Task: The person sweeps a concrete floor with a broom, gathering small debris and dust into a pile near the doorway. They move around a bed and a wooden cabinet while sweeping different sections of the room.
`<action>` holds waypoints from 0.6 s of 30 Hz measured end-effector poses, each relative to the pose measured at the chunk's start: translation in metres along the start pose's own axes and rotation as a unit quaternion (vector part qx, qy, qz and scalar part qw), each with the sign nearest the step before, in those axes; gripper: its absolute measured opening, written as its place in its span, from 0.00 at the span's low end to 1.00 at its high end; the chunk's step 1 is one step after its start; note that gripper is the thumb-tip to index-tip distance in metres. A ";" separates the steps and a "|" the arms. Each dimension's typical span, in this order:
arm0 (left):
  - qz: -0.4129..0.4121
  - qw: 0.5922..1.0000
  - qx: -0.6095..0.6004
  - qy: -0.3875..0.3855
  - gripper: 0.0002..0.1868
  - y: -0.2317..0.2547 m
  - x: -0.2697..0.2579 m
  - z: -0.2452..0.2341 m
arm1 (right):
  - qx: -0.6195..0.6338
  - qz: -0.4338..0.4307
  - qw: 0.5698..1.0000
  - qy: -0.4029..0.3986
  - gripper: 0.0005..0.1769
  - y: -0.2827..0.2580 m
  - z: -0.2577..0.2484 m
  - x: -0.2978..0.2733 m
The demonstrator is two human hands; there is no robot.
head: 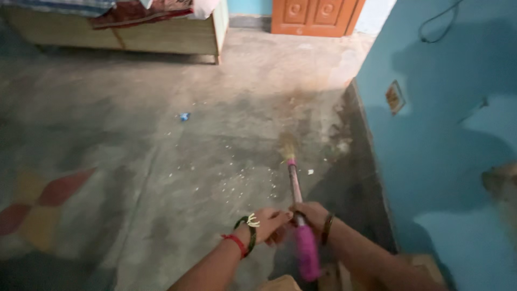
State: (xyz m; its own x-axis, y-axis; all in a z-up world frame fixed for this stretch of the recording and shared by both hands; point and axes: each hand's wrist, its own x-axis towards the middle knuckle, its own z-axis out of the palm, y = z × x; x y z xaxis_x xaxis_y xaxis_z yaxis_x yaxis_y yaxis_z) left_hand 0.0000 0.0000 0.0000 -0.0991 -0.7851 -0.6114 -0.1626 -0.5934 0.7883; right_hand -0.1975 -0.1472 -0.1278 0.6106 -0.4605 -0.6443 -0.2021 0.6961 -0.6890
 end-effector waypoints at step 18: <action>-0.117 0.916 -0.307 0.228 0.26 -0.314 -0.161 -0.078 | -0.738 0.257 0.614 -0.109 0.36 0.134 0.107 -0.094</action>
State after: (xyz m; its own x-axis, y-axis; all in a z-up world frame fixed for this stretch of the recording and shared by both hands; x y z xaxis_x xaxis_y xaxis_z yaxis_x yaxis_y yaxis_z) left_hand 0.1439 0.2987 -0.1431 0.3121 -0.5323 -0.7870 0.4702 -0.6332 0.6148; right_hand -0.1998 0.0481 -0.1242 0.2312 -0.1914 -0.9539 -0.7870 -0.6133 -0.0677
